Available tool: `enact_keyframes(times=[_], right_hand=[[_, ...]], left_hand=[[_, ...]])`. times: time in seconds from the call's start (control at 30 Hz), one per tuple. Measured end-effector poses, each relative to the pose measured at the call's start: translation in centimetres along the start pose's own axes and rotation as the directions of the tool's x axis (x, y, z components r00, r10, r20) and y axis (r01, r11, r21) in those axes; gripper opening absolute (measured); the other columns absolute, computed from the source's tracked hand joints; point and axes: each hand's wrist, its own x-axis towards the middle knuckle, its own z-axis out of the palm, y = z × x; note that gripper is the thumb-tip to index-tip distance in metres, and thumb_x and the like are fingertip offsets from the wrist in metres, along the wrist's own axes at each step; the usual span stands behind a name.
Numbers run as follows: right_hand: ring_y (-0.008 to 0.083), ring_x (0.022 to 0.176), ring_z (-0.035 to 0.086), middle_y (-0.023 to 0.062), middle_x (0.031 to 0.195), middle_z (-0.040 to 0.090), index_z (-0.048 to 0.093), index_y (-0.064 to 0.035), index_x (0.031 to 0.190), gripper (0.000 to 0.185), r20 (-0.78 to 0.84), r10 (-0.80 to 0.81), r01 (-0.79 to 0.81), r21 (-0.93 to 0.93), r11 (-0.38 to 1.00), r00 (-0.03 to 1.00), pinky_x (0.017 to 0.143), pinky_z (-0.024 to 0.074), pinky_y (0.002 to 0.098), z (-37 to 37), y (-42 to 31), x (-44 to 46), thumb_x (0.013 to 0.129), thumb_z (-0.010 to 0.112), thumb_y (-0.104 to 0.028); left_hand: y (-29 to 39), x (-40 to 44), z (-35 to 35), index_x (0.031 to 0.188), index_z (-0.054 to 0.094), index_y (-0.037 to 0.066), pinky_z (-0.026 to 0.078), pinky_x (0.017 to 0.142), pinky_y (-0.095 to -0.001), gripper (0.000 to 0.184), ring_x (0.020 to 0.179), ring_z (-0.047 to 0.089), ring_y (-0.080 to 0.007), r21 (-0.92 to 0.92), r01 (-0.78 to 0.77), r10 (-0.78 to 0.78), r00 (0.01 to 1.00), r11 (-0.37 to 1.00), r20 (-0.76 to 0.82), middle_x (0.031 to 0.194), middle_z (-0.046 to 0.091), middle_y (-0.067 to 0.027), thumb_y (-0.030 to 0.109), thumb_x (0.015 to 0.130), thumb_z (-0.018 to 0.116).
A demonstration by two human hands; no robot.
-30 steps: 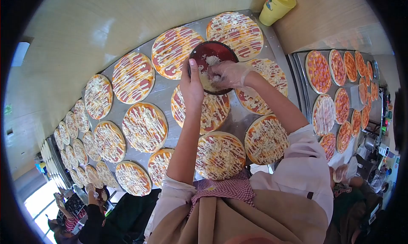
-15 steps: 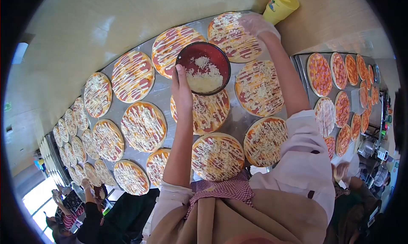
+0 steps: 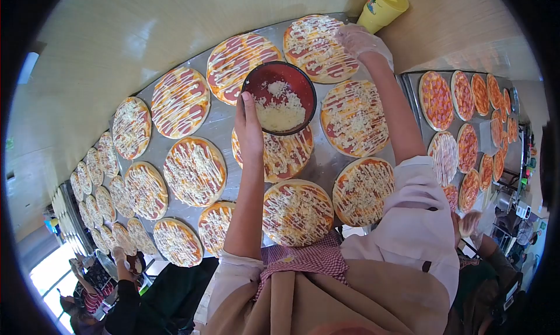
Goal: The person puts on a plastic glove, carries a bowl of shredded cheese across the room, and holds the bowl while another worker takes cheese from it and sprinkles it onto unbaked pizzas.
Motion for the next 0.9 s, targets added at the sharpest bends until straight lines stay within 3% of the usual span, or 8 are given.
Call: enact_keyframes(times=[0.07, 0.27, 0.37, 0.47, 0.63, 0.67, 0.73, 0.9], right_hand=[[0.0233, 0.103, 0.053, 0.0090, 0.111, 0.056, 0.058, -0.0190, 0.108, 0.027, 0.150, 0.180, -0.203, 0.152, 0.967, 0.972, 0.090, 0.0404, 0.0338, -5.6, -3.7, -3.9, 0.087, 0.046, -0.031], [0.0247, 0.105, 0.052, 0.0098, 0.115, 0.054, 0.058, -0.0164, 0.105, 0.026, -0.107, -0.017, 0.031, 0.124, 0.992, 0.994, 0.091, 0.0403, 0.0353, 2.7, -0.3, -2.9, 0.086, 0.044, -0.027], [0.0254, 0.108, 0.050, 0.0089, 0.118, 0.052, 0.057, -0.0150, 0.107, 0.028, 0.184, 0.300, -0.341, 0.263, 0.902, 0.936, 0.091, 0.0403, 0.0353, -4.0, -2.1, -2.6, 0.086, 0.041, -0.026], [0.0266, 0.108, 0.051, 0.0095, 0.116, 0.054, 0.057, -0.0130, 0.106, 0.030, -0.054, 0.252, -0.246, 0.097, 0.964, 0.966, 0.089, 0.0410, 0.0356, -1.4, 0.4, -0.9, 0.085, 0.039, -0.026], [0.0261, 0.104, 0.053, 0.0123, 0.110, 0.057, 0.057, -0.0083, 0.104, 0.031, 0.065, 0.350, -0.355, 0.240, 0.903, 0.935, 0.088, 0.0417, 0.0363, -7.8, -3.7, -5.3, 0.086, 0.039, -0.026], [0.0215, 0.103, 0.054, 0.0139, 0.110, 0.057, 0.054, -0.0058, 0.109, 0.034, 0.211, 0.224, -0.291, 0.380, 0.878, 0.951, 0.090, 0.0410, 0.0340, -4.5, -1.2, -4.3, 0.087, 0.039, -0.027], [0.0203, 0.104, 0.053, 0.0129, 0.111, 0.056, 0.053, -0.0046, 0.112, 0.036, 0.109, 0.104, -0.144, 0.482, 0.864, 0.989, 0.089, 0.0411, 0.0325, -2.0, -0.8, -4.7, 0.088, 0.038, -0.027], [0.0175, 0.104, 0.051, 0.0102, 0.115, 0.052, 0.049, -0.0015, 0.118, 0.039, -0.054, 0.189, 0.011, 0.974, 0.225, 0.980, 0.086, 0.0412, 0.0287, -5.0, -4.2, -8.2, 0.092, 0.036, -0.028]], left_hand=[[-0.2, -0.1, 0.0, 0.127, 0.037, -0.008, 0.029, 0.099, -0.0318, 0.070, 0.117, 0.042, -0.0274, 0.010, 0.000, 0.000, 1.000, 1.000, -0.002, 0.125, 0.045, -0.0227, 0.051, 0.090, 0.037], [-0.4, -0.2, -0.1, 0.128, 0.036, -0.007, 0.029, 0.099, -0.0319, 0.071, 0.118, 0.042, -0.0282, 0.034, -0.001, 0.001, 1.000, 0.999, 0.003, 0.125, 0.045, -0.0233, 0.052, 0.089, 0.038], [-0.3, -0.3, 0.0, 0.128, 0.037, -0.006, 0.029, 0.099, -0.0319, 0.071, 0.118, 0.042, -0.0276, 0.030, 0.010, -0.010, 1.000, 0.999, -0.001, 0.125, 0.045, -0.0233, 0.052, 0.089, 0.038], [0.4, -0.9, 0.2, 0.129, 0.038, -0.004, 0.030, 0.098, -0.0316, 0.070, 0.117, 0.043, -0.0273, 0.038, 0.036, -0.036, 0.999, 0.999, -0.004, 0.126, 0.045, -0.0227, 0.053, 0.089, 0.039], [0.6, -1.3, -0.1, 0.126, 0.041, -0.003, 0.036, 0.093, -0.0319, 0.063, 0.112, 0.048, -0.0273, 0.136, 0.081, -0.083, 0.997, 0.987, 0.007, 0.122, 0.048, -0.0202, 0.048, 0.090, 0.038], [0.3, -1.1, -0.5, 0.124, 0.042, -0.003, 0.037, 0.091, -0.0324, 0.058, 0.110, 0.049, -0.0274, 0.170, 0.113, -0.119, 0.993, 0.979, 0.026, 0.119, 0.050, -0.0202, 0.044, 0.091, 0.039], [1.2, -1.9, -1.3, 0.123, 0.043, -0.002, 0.038, 0.090, -0.0360, 0.057, 0.107, 0.050, -0.0307, 0.195, 0.085, -0.090, 0.996, 0.977, 0.019, 0.116, 0.052, -0.0213, 0.044, 0.090, 0.039], [2.7, -5.2, -3.8, 0.125, 0.040, 0.002, 0.040, 0.088, -0.0376, 0.060, 0.102, 0.054, -0.0347, 0.249, -0.038, 0.075, 0.987, 0.968, -0.139, 0.108, 0.056, -0.0240, 0.049, 0.088, 0.038]])
